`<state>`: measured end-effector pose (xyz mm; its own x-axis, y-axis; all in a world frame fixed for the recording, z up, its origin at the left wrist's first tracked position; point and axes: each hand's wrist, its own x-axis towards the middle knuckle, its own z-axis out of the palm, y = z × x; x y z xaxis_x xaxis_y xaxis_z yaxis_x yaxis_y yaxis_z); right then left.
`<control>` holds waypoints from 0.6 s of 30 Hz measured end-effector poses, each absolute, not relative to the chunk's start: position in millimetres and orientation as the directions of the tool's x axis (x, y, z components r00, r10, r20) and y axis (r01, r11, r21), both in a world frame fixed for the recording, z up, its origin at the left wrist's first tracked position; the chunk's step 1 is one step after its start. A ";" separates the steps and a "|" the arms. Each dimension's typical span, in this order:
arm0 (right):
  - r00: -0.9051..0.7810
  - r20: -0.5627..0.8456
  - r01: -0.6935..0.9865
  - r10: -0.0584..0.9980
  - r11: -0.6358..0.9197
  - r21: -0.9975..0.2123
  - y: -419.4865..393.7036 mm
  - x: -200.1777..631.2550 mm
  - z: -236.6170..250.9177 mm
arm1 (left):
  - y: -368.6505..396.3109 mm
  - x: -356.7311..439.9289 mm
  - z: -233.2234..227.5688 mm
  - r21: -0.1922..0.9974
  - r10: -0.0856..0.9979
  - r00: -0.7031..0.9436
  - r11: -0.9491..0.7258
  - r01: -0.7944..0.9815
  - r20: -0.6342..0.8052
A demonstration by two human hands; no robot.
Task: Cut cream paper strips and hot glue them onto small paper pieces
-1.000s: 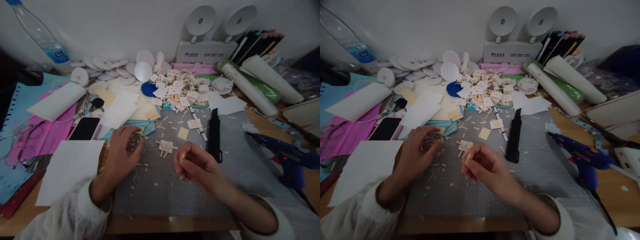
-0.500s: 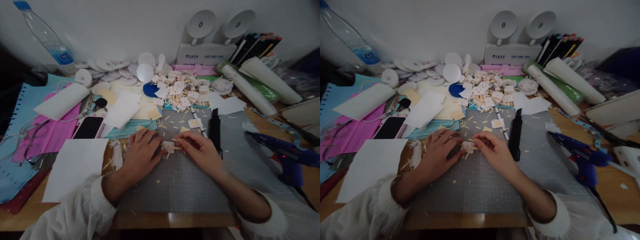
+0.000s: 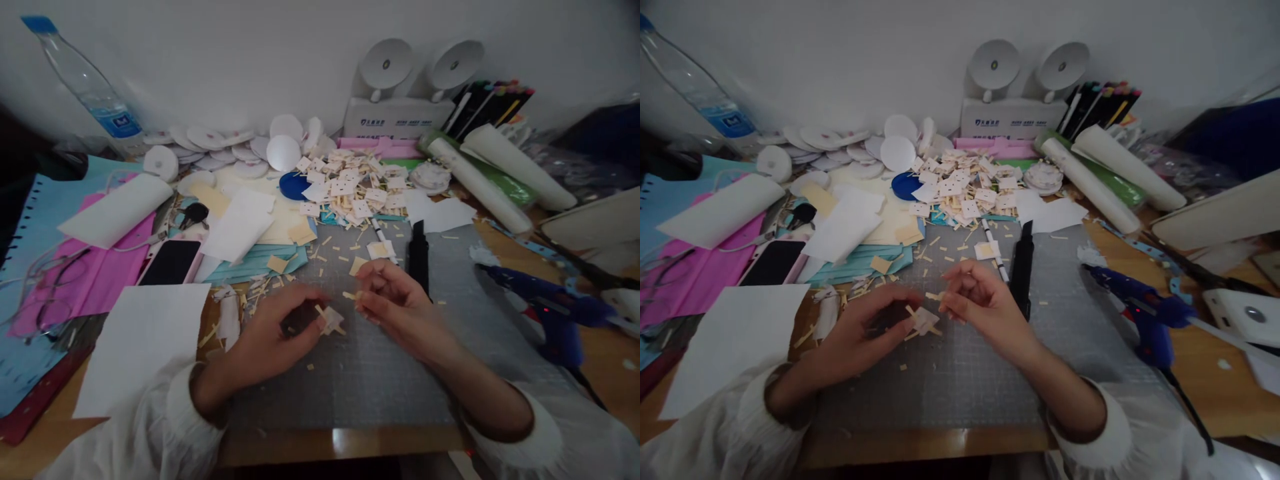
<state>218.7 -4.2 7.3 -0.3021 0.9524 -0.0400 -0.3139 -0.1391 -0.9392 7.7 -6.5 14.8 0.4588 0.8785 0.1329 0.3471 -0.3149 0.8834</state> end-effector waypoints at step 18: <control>0.027 0.318 0.210 0.948 0.306 -0.929 -62.8 203.2 41.0 | -11.3 3.3 17.1 0.829 0.957 0.214 0.276 -0.486 -0.194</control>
